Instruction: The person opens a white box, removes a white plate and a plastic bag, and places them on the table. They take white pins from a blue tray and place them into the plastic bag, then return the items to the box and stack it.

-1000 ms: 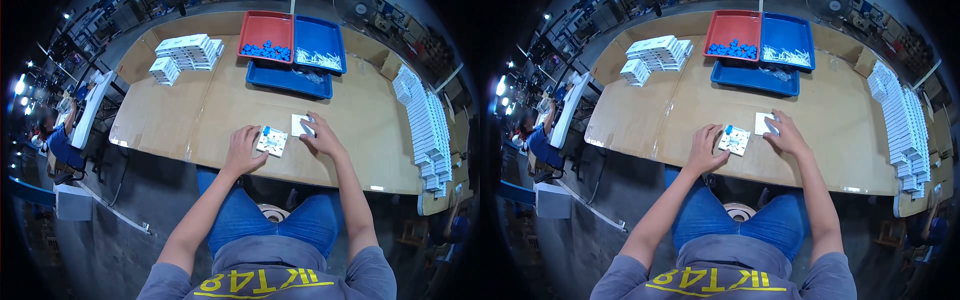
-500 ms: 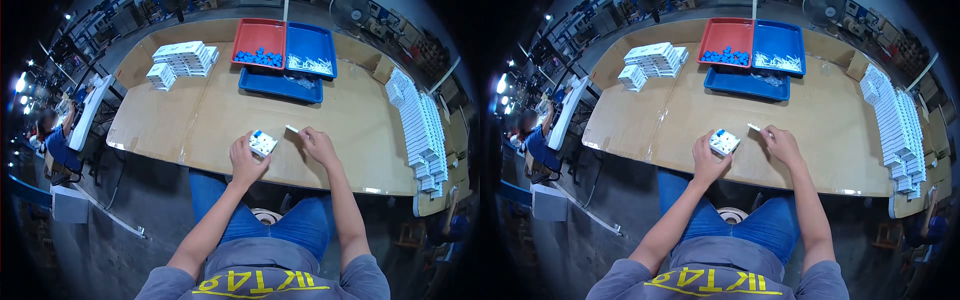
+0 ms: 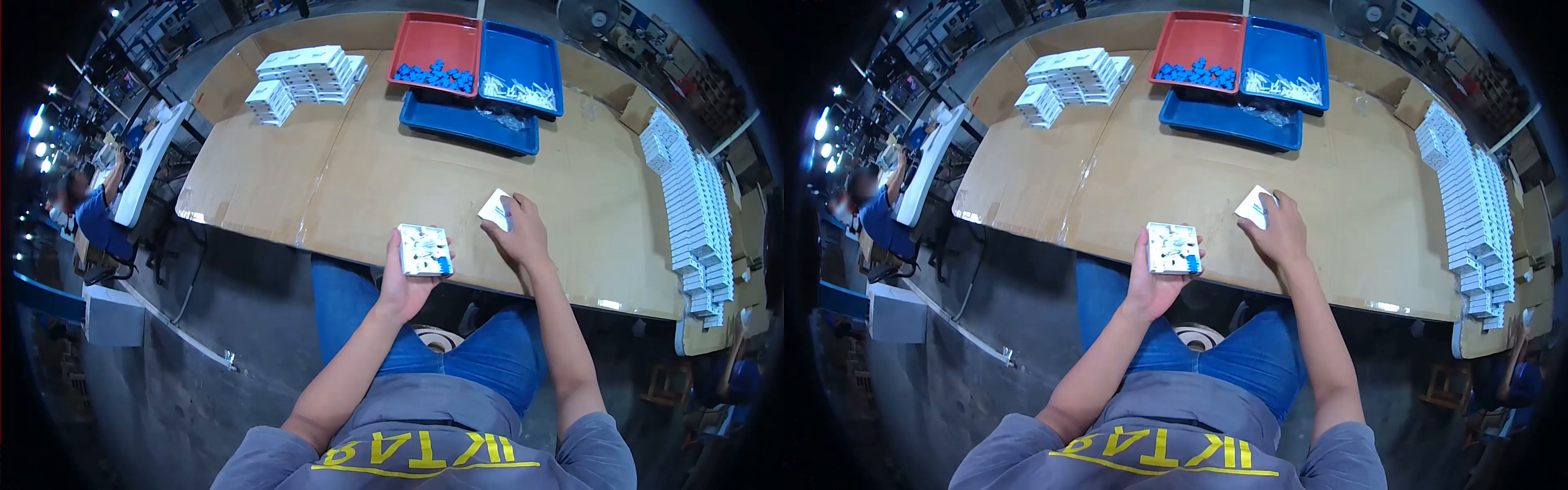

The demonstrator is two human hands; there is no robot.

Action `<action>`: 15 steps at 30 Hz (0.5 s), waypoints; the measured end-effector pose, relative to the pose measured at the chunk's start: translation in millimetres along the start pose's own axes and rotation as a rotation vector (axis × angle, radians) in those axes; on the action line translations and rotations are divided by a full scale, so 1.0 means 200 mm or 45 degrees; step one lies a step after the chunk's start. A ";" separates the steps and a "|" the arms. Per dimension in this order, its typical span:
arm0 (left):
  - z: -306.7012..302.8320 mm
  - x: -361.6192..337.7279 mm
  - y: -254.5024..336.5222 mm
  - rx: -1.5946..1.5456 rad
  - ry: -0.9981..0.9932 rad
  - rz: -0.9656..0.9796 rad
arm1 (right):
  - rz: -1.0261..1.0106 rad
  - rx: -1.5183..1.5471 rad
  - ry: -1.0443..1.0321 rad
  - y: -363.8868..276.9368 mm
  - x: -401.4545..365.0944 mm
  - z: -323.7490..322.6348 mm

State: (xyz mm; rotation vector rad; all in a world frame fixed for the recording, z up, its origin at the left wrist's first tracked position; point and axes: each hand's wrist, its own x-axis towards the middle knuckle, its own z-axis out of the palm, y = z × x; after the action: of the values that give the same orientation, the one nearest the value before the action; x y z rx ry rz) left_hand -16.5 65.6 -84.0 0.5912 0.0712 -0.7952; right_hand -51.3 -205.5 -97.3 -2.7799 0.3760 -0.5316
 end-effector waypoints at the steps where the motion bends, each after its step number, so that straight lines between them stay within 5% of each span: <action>1: 0.01 -0.01 -0.01 -0.021 -0.011 -0.032 | 0.002 0.027 -0.003 -0.01 -0.01 0.02; 6: 0.05 -0.03 -0.02 -0.133 -0.047 -0.167 | 0.043 0.400 0.028 -0.01 0.02 -0.01; 9: 0.04 -0.05 -0.02 -0.245 -0.108 -0.230 | 0.561 2.447 -0.200 -0.08 0.05 -0.27; 15: 0.01 -0.04 -0.07 -0.368 -0.090 -0.334 | 0.391 2.460 -0.124 -0.19 -0.03 -0.42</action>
State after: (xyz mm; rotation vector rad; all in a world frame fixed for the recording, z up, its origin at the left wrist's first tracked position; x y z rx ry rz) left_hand -31.9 63.3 -86.9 0.2821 0.1981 -1.0381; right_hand -83.1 -187.8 -11.7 -0.8509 0.0857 -0.3128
